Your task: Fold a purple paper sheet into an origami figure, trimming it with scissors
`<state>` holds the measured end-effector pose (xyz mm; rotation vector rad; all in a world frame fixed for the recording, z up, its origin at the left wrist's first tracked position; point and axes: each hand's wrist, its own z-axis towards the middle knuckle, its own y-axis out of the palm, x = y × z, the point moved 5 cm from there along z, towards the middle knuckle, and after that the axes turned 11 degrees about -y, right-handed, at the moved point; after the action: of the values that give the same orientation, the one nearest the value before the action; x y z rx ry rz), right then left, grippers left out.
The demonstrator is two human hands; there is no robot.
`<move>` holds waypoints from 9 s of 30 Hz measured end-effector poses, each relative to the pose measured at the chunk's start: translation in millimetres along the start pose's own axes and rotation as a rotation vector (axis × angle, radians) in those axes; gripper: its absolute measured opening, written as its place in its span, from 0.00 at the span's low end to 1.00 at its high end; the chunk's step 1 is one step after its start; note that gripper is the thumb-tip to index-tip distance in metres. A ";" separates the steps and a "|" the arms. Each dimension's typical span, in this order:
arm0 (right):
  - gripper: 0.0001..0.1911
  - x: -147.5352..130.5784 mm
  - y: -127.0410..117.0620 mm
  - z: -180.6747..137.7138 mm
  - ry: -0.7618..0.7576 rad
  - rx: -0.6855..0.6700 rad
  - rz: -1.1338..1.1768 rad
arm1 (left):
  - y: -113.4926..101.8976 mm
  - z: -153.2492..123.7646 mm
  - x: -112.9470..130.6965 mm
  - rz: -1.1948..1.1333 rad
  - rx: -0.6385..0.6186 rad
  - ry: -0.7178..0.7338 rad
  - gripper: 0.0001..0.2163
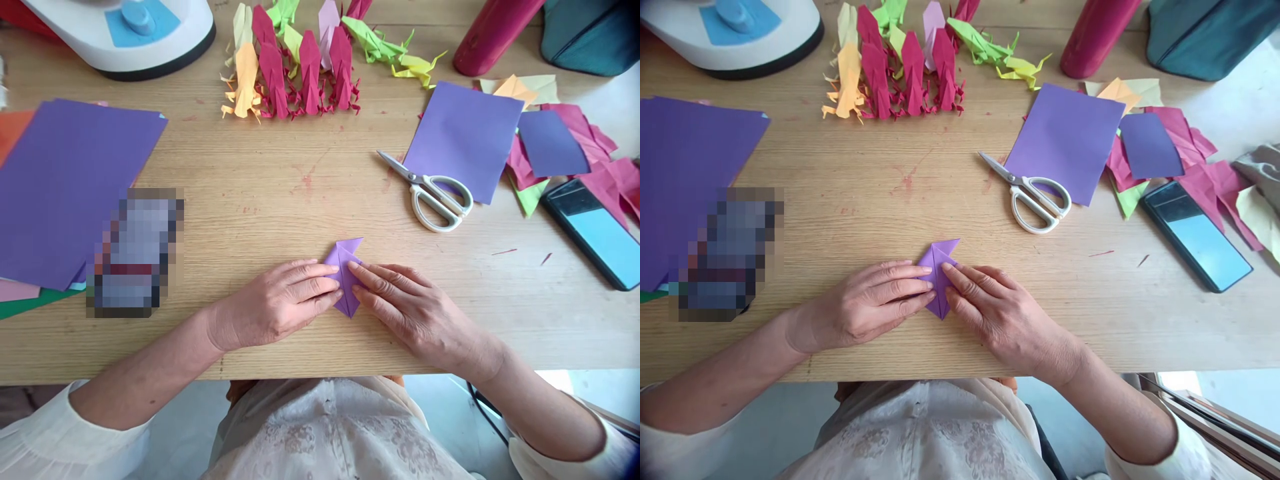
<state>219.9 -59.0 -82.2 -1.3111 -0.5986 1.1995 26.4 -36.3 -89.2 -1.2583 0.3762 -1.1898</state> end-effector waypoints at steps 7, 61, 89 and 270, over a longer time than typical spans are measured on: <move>0.18 -2.5 -1.2 -2.0 -0.048 0.030 -0.064 | -0.7 0.5 -0.6 0.001 -0.027 -0.038 0.16; 0.19 -15.2 2.0 -6.2 -0.060 0.053 -0.057 | -10.0 10.0 -4.6 0.157 0.035 -0.215 0.20; 0.19 -15.3 4.2 -7.1 -0.072 0.062 -0.094 | -7.4 21.0 1.3 0.432 0.001 -0.104 0.12; 0.16 -9.6 2.1 8.1 -0.012 0.080 -0.125 | -29.3 -29.7 -21.5 0.226 -0.467 -0.269 0.35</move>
<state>208.8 -64.7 -79.6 -1.1827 -0.6256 1.1187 -19.5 -29.5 -81.8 -1.7049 0.6000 -0.7468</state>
